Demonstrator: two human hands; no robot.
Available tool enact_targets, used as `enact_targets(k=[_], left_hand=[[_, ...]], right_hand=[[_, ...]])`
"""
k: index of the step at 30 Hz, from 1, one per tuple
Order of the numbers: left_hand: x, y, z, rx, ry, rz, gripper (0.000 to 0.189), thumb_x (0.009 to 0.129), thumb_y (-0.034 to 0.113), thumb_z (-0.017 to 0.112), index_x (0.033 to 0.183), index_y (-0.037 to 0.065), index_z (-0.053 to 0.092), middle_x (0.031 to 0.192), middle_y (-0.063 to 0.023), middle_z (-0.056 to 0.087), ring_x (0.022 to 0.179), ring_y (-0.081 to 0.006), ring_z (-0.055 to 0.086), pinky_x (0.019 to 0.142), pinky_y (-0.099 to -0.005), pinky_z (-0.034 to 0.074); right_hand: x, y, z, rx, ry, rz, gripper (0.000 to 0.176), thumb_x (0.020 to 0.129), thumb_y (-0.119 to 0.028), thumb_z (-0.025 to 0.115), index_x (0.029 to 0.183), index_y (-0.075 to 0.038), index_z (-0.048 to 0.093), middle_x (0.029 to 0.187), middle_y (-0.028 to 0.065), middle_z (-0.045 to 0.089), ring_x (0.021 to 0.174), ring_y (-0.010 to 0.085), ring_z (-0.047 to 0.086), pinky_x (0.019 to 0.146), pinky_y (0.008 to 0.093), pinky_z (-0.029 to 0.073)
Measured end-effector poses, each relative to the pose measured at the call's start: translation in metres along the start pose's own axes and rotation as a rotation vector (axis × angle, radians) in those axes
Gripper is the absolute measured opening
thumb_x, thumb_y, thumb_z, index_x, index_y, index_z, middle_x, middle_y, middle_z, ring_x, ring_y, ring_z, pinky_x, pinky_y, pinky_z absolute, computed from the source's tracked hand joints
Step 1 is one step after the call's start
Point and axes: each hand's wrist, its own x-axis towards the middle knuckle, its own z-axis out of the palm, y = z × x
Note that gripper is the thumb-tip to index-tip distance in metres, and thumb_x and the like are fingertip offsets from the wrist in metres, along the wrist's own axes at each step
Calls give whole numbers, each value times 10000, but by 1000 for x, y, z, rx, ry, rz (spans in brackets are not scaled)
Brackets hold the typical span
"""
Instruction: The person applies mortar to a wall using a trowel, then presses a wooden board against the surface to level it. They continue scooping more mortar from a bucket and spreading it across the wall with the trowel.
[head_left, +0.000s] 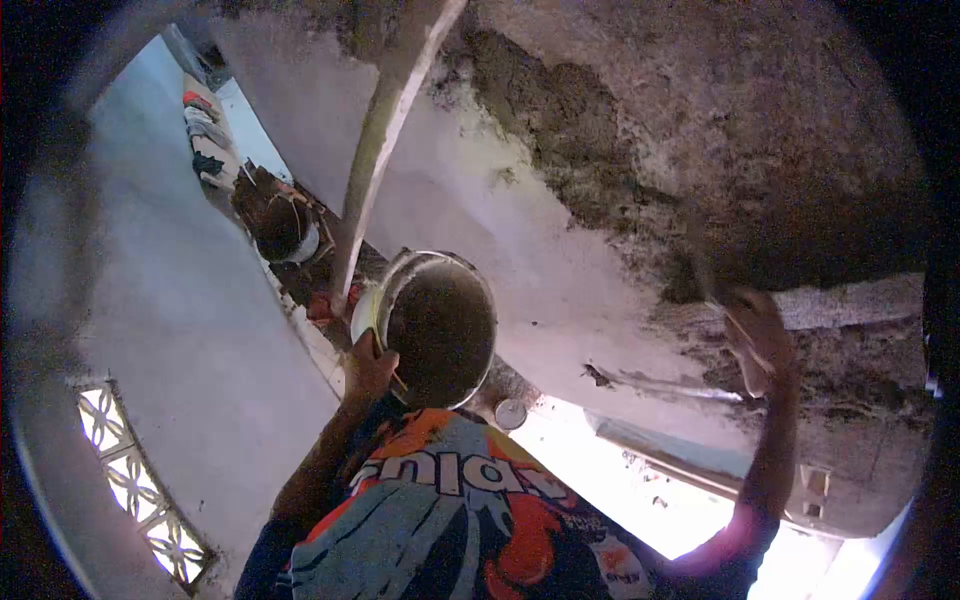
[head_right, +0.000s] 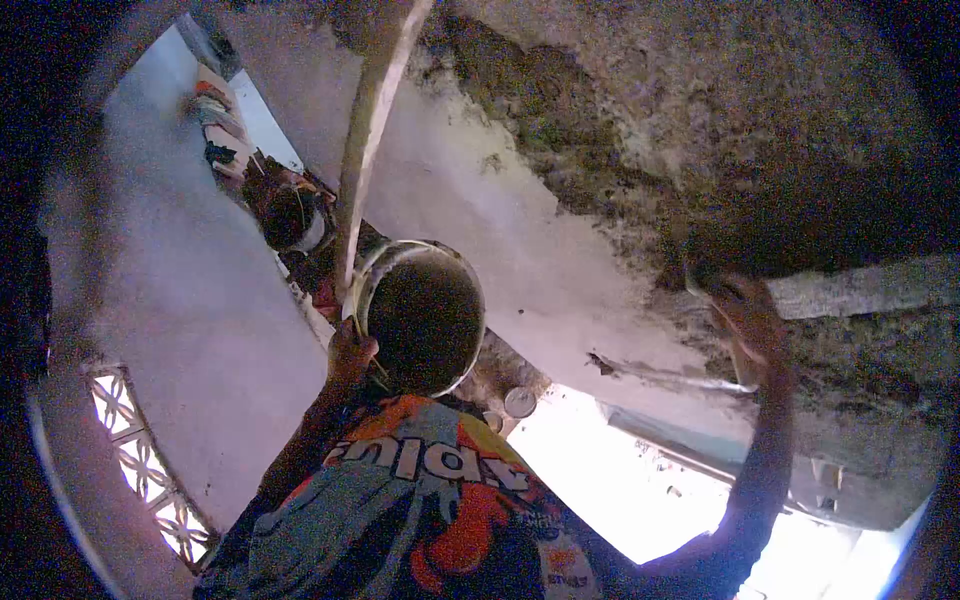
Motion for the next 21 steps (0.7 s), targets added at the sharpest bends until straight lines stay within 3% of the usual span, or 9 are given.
enact_targets(k=[5,7,9,11,12,13,14,18,21], left_hand=[[6,-10,23,-98,59,112,222,686,168,550,784,-7,455,629,-132,458,550,-237,442,537,-374,389],[8,-1,26,3,115,182,212,689,159,551,778,-8,456,625,-128,447,543,-232,422,534,-375,383],[20,-3,34,-52,129,188,211,687,164,561,757,-9,462,630,-128,443,548,-225,410,540,-374,376],[35,5,41,-168,167,261,211,683,170,568,738,-9,470,619,-124,435,538,-218,398,535,-375,370],[45,11,42,-129,87,258,217,675,176,571,740,-9,481,607,-129,447,524,-233,418,533,-386,379],[52,19,43,-88,0,251,223,667,183,575,742,-10,491,595,-135,460,511,-247,438,531,-396,389],[59,29,43,-61,-11,282,223,667,183,575,742,-10,491,595,-135,460,511,-247,438,531,-396,389],[63,78,42,257,-264,409,239,668,192,567,797,-6,529,639,-167,535,579,-308,544,577,-421,434],[87,72,51,177,-308,720,240,683,188,545,778,-28,500,620,-174,463,552,-260,480,561,-411,395]], right_hand=[[-45,23,13,-301,168,-338,328,787,-262,638,1053,-85,562,903,75,581,666,135,574,557,280,490],[-42,36,58,-1000,176,-840,325,765,-132,610,1073,-63,533,941,80,580,704,157,591,597,271,502],[-34,65,110,40,-311,4,307,759,-83,575,1059,-41,527,841,72,597,640,170,598,551,276,503],[-39,113,168,642,-579,127,223,858,-129,482,1051,-28,529,812,75,596,561,156,546,503,274,469],[-41,135,200,128,-515,-29,267,861,-179,495,1070,-15,520,811,72,601,571,148,555,489,274,471],[-42,171,223,595,-603,108,312,838,-208,540,1091,-27,519,805,70,608,575,135,560,478,274,472],[-47,171,247,389,-553,74,379,813,-245,581,1105,-14,511,823,85,610,573,133,566,469,283,476],[-4,146,328,-388,-122,-712,319,797,-188,555,1053,0,520,878,172,590,705,256,611,590,397,505],[30,130,387,-453,-6,-219,296,782,-137,508,1048,-8,520,915,201,578,794,311,608,652,441,502]])
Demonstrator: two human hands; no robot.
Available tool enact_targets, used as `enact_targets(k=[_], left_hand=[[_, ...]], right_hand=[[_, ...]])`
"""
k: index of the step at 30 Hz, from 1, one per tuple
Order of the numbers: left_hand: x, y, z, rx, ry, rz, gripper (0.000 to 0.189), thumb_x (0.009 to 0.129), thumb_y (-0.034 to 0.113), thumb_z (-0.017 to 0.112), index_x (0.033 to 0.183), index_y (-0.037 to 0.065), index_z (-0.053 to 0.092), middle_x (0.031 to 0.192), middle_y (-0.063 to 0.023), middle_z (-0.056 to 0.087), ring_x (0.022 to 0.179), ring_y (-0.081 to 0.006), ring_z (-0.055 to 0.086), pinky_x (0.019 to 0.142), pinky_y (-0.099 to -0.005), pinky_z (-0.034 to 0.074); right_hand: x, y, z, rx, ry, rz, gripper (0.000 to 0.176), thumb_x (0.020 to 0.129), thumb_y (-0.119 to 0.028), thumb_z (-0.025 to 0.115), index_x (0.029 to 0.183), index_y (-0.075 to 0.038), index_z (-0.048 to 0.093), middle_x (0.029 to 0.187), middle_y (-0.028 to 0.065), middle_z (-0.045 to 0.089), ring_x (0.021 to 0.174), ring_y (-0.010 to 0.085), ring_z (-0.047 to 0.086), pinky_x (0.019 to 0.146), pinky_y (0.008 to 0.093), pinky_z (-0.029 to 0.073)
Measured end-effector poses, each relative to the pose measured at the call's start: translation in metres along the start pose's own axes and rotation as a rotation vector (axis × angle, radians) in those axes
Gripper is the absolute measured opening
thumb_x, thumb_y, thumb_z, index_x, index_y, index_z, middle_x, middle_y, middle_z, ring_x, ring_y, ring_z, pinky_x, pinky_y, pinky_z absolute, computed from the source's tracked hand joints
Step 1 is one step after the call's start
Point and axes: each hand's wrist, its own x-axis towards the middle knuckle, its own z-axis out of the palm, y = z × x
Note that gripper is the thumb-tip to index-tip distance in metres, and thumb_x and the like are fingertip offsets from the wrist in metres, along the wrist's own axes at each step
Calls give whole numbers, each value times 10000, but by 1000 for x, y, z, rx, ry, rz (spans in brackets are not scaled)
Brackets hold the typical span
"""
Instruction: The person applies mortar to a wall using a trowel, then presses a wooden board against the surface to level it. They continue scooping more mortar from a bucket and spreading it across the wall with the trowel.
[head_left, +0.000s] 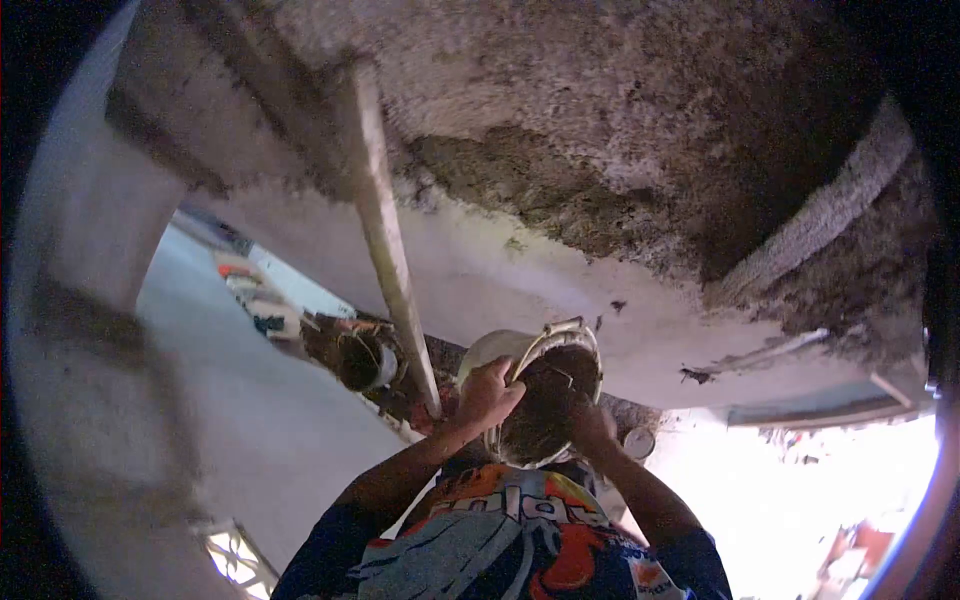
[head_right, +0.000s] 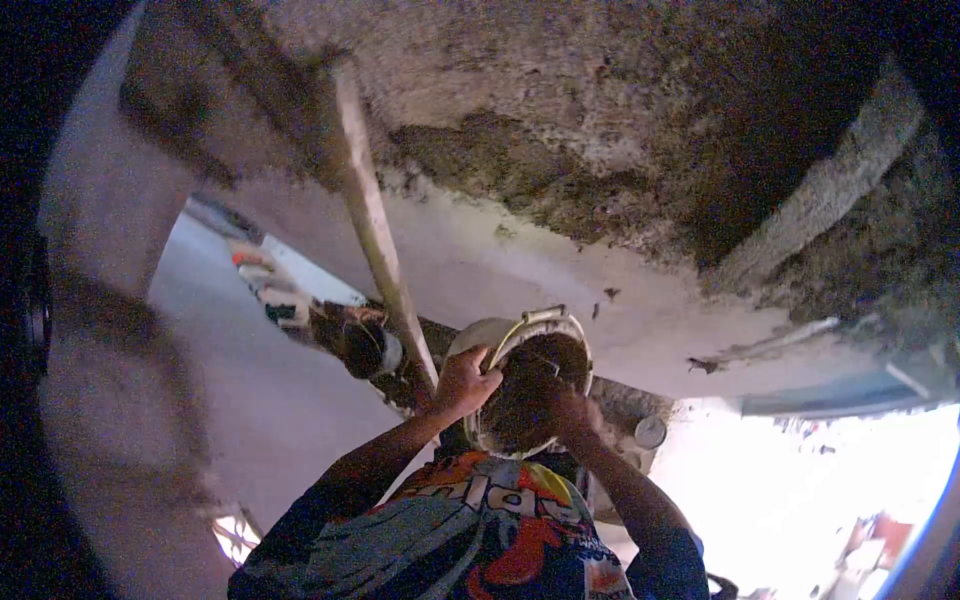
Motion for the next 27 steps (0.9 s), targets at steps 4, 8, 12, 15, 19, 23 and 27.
enact_targets(k=[4,8,12,15,19,23,27], left_hand=[[46,-7,-44,64,-111,-84,212,701,160,522,836,-2,546,599,-166,515,527,-314,548,518,-426,430],[70,-57,-48,-126,-93,-69,197,686,168,535,789,0,526,597,-176,508,536,-344,531,530,-428,417],[103,-42,-81,-61,-338,151,178,670,165,546,712,11,468,606,-191,500,552,-382,510,528,-432,394],[126,-40,-94,-154,-451,271,161,695,138,530,690,10,432,523,-101,339,420,-175,327,428,-365,326],[140,-38,-115,-134,-584,311,172,675,137,539,662,22,413,526,-165,434,499,-359,472,498,-429,372],[138,-55,-122,-258,-534,101,161,700,155,534,694,19,448,516,-141,436,477,-266,498,482,-406,382],[135,-46,-143,-479,-524,-174,240,722,169,519,830,-43,489,555,-75,446,519,-180,464,506,-355,394]], right_hand=[[-13,-75,-35,-116,14,22,382,835,-231,452,1159,-31,472,1109,219,528,730,311,627,578,407,523],[4,-70,2,-9,120,15,351,831,-229,467,1149,-80,484,1007,190,583,712,317,627,564,399,519],[48,-93,-2,103,175,530,294,773,-105,502,1055,-23,512,765,141,612,681,304,621,554,377,507],[41,-168,-26,381,40,370,261,790,-117,500,1041,-61,538,802,122,613,752,278,616,634,362,509],[45,-210,-4,785,19,84,259,805,-147,512,1048,-67,550,945,140,588,899,232,588,774,337,479],[46,-234,-2,-19,236,-177,288,827,-161,512,1086,-37,530,1102,140,533,1010,206,526,874,321,421],[28,-253,-18,1765,80,346,304,860,-153,492,1146,-52,472,1039,72,547,875,184,571,712,296,488]])
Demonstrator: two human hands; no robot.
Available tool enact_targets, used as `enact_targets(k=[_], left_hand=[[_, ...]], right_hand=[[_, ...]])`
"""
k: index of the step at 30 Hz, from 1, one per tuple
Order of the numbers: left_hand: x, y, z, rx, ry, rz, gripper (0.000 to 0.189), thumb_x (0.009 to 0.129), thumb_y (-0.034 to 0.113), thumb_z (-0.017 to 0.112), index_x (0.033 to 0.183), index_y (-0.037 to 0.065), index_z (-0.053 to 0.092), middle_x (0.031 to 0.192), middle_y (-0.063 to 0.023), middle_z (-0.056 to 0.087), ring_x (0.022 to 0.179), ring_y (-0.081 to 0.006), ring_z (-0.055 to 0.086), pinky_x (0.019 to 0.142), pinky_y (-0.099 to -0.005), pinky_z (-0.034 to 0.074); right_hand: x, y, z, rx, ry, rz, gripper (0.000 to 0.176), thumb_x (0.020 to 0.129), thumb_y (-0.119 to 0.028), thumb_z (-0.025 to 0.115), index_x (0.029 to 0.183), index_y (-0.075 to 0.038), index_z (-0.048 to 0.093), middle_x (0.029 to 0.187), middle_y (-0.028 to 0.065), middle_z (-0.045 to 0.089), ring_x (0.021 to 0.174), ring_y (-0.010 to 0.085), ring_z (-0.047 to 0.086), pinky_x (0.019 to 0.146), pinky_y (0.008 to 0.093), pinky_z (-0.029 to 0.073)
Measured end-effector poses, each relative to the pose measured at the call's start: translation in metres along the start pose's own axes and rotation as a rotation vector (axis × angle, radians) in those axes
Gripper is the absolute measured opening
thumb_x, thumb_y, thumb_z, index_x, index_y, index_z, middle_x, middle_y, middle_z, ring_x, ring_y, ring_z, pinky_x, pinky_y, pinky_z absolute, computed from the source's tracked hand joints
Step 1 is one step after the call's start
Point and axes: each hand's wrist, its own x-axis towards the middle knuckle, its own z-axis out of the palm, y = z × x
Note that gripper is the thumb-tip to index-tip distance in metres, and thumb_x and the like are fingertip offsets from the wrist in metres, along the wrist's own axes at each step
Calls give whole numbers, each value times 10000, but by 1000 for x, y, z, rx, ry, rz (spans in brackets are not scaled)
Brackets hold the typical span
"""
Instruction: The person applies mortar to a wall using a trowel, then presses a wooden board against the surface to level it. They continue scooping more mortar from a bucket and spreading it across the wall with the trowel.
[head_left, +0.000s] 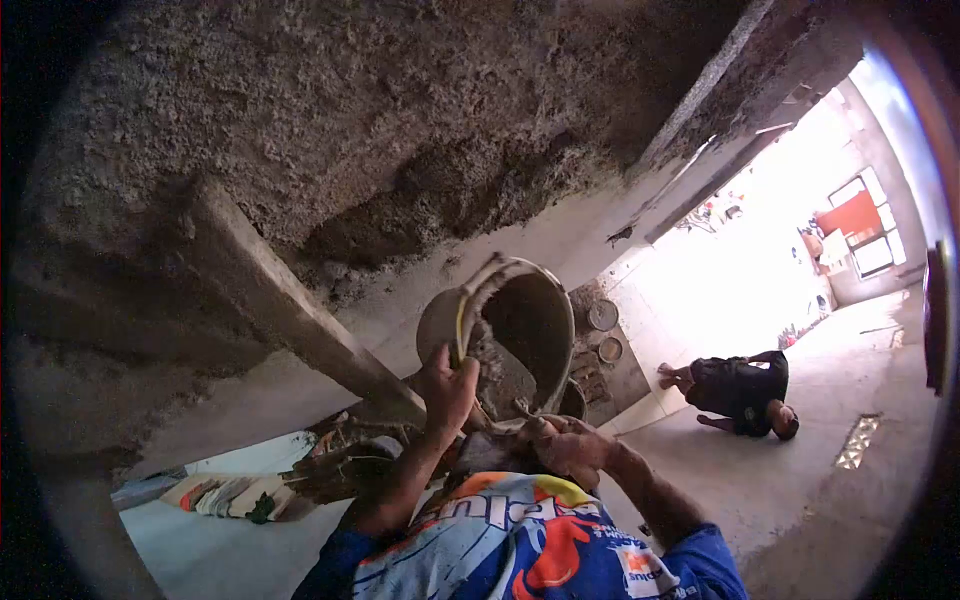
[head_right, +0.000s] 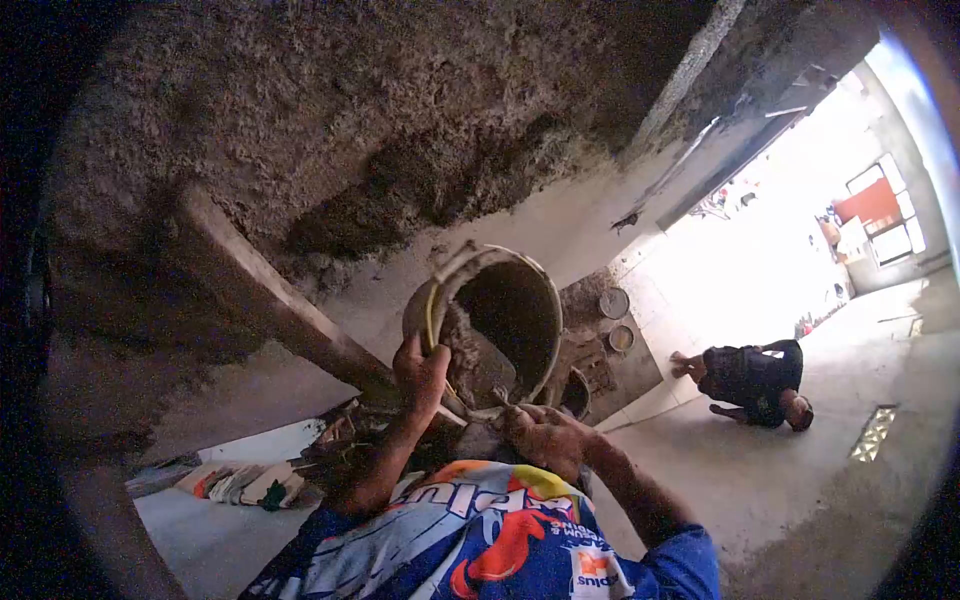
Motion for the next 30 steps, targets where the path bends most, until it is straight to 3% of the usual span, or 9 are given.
enact_targets(k=[3,5,7,11,15,20,23,27,30], left_hand=[[9,-51,1,51,134,57,285,710,156,526,891,-60,487,651,-100,482,595,-190,485,577,-347,418],[8,-39,-3,90,99,-42,307,706,144,527,936,-58,504,764,-127,507,686,-204,511,655,-339,428],[8,-50,-4,-12,93,-94,347,694,131,527,991,-48,516,814,-134,521,726,-212,518,696,-335,432],[1,-82,-5,9,54,-89,369,681,127,531,1012,-35,531,860,-143,522,759,-225,516,727,-340,428],[-3,-103,-4,210,26,78,223,667,120,525,833,-29,514,753,-140,488,670,-255,474,665,-377,408],[-7,-106,-4,180,-24,-6,207,647,153,542,711,-23,452,576,-94,431,543,-216,362,545,-381,366],[-2,-117,4,213,-59,7,194,679,163,567,740,-2,487,665,-67,510,597,-203,433,577,-369,394],[-10,-95,4,282,-182,27,294,790,225,574,991,23,500,813,-50,541,737,-176,492,679,-325,429],[-13,-62,7,280,-217,-52,315,790,224,551,1015,12,494,732,-53,494,603,-172,503,568,-335,426]], right_hand=[[-6,-12,18,381,-86,-186,301,899,-239,485,1120,-36,498,880,41,572,705,122,548,610,275,469],[-13,-26,39,630,344,-252,335,878,-290,515,1110,-49,500,780,9,548,607,101,522,528,246,453],[-45,-59,44,549,294,-295,325,901,-269,474,1134,-43,482,748,8,538,577,92,498,506,226,437],[-66,-82,37,365,724,-767,312,877,-250,497,1097,-28,477,729,2,508,571,84,481,492,211,417],[-69,-128,44,293,1291,-1067,372,853,-142,526,1178,-15,397,769,-3,486,569,83,468,477,190,400],[83,-130,-61,105,1750,-1261,300,820,-118,528,1082,-23,418,781,19,466,658,100,460,549,226,401],[141,-120,-32,-572,1302,-814,256,800,-103,529,1025,-29,431,789,32,455,711,110,455,592,247,402],[82,-83,126,-96,567,-926,199,774,-84,530,949,-36,448,799,49,439,783,124,448,649,275,403],[15,-66,111,-71,344,-648,226,792,-121,536,996,-40,483,960,92,485,894,191,493,752,309,423]])
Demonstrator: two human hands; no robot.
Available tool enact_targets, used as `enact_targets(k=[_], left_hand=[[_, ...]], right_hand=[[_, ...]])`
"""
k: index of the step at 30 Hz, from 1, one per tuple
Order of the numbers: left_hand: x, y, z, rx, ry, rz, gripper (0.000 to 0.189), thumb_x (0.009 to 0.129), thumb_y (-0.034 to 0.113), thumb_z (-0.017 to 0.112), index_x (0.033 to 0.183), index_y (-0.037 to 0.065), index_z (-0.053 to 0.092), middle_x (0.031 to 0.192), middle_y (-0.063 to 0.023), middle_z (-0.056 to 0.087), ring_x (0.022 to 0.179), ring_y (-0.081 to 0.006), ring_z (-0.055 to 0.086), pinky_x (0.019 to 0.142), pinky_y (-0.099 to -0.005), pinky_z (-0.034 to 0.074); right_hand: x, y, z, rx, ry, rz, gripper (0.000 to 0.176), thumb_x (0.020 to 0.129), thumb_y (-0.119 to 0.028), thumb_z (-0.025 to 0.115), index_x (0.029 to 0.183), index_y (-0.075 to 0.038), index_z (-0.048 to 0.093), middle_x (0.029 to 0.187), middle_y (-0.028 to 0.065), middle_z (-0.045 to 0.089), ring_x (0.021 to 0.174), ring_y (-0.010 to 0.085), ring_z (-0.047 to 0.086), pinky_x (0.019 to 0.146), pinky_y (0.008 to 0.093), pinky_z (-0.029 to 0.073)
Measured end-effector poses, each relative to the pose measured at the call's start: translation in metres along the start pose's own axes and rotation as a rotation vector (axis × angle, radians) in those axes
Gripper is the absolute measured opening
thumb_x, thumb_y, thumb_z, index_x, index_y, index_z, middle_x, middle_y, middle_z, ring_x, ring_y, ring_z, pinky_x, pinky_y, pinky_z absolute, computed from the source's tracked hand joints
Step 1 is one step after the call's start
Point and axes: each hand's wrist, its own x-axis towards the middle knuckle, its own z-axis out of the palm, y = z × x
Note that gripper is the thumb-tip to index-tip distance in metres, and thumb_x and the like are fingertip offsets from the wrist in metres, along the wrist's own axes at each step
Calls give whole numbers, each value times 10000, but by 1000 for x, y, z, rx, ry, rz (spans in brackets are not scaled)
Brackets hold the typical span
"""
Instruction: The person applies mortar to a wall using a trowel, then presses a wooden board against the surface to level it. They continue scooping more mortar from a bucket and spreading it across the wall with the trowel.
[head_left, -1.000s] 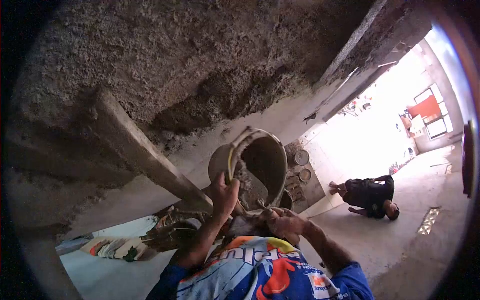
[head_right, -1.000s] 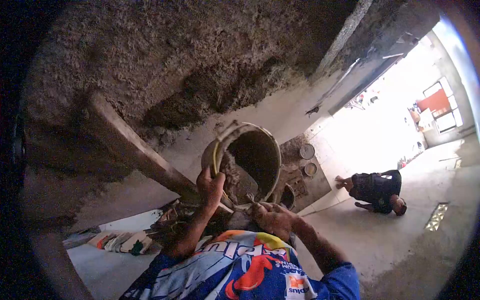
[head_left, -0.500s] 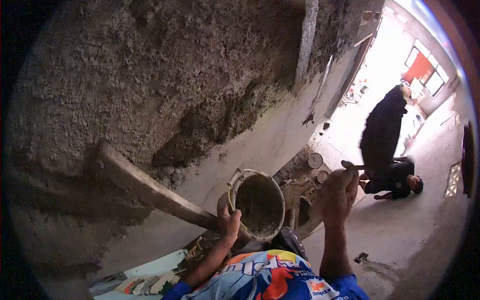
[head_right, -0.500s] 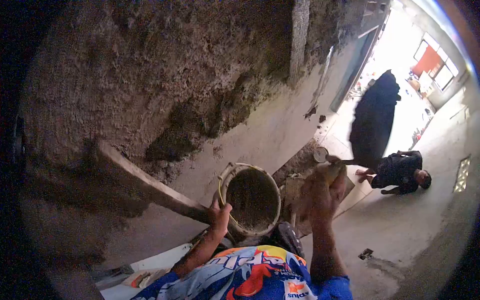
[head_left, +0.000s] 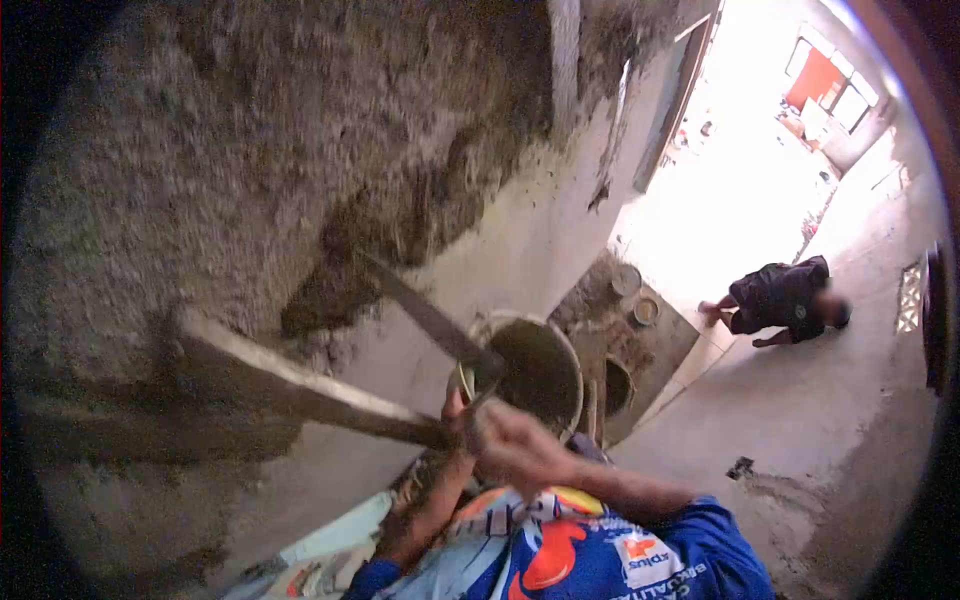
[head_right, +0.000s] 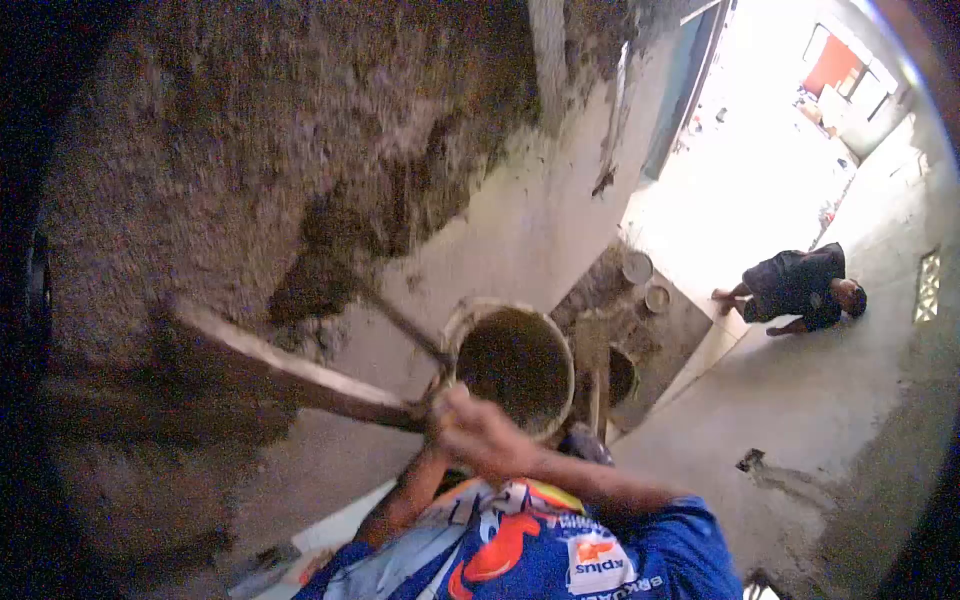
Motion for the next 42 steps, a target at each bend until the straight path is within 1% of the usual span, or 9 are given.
enact_targets(k=[2,7,13,17,23,29,31,37,42], left_hand=[[14,-31,7,-86,82,-37,280,725,176,525,921,-22,516,642,-87,485,424,-194,467,443,-359,404],[26,-6,7,159,156,198,208,679,157,525,772,-28,506,594,-167,474,588,-311,513,593,-408,406],[13,58,20,240,-11,458,171,662,137,540,667,14,422,558,-155,435,514,-311,467,537,-402,386],[17,89,16,292,-113,583,142,662,110,547,668,25,433,534,-153,425,479,-275,458,510,-381,382],[17,113,-13,160,-118,462,120,694,96,541,663,34,443,513,-45,403,498,-138,431,486,-308,367],[30,82,-11,-61,135,346,171,750,138,593,756,7,483,689,-24,465,632,-111,430,591,-285,387],[38,73,-6,-518,187,151,213,789,174,609,850,-5,510,778,-27,487,715,-110,437,662,-280,385],[36,39,8,-604,228,-44,270,809,203,592,972,-6,540,874,-46,536,772,-127,466,712,-284,394],[36,-15,15,-312,197,-28,401,763,222,605,1087,-4,535,969,-110,580,882,-235,537,797,-341,408]], right_hand=[[-18,10,-49,-388,5,114,279,807,-166,546,1059,-49,516,1078,143,549,949,269,558,803,350,447],[-47,25,-113,-864,227,602,275,782,-243,568,985,-58,559,842,169,630,824,350,610,697,417,487],[-10,125,-161,-1257,73,491,273,745,-253,587,919,-43,586,792,187,626,773,346,617,660,429,486],[-14,150,-144,-1454,-493,-85,125,693,-203,575,721,-88,618,742,56,593,698,235,577,597,341,460],[-20,90,-81,-501,-235,28,86,770,-134,556,759,-54,525,683,59,515,658,200,512,636,313,431],[-12,45,-80,-251,-87,354,145,804,-168,564,859,-40,524,730,19,530,646,90,490,576,249,423],[-12,26,-84,-193,-136,463,167,824,-169,562,914,-31,535,760,-2,528,668,93,494,599,237,430],[-16,-64,-79,266,310,334,264,837,-225,512,1014,-35,554,674,-12,500,518,72,458,463,220,397],[-4,-103,-75,197,827,-371,170,883,-202,495,975,-60,480,661,1,492,526,73,464,446,213,403]])
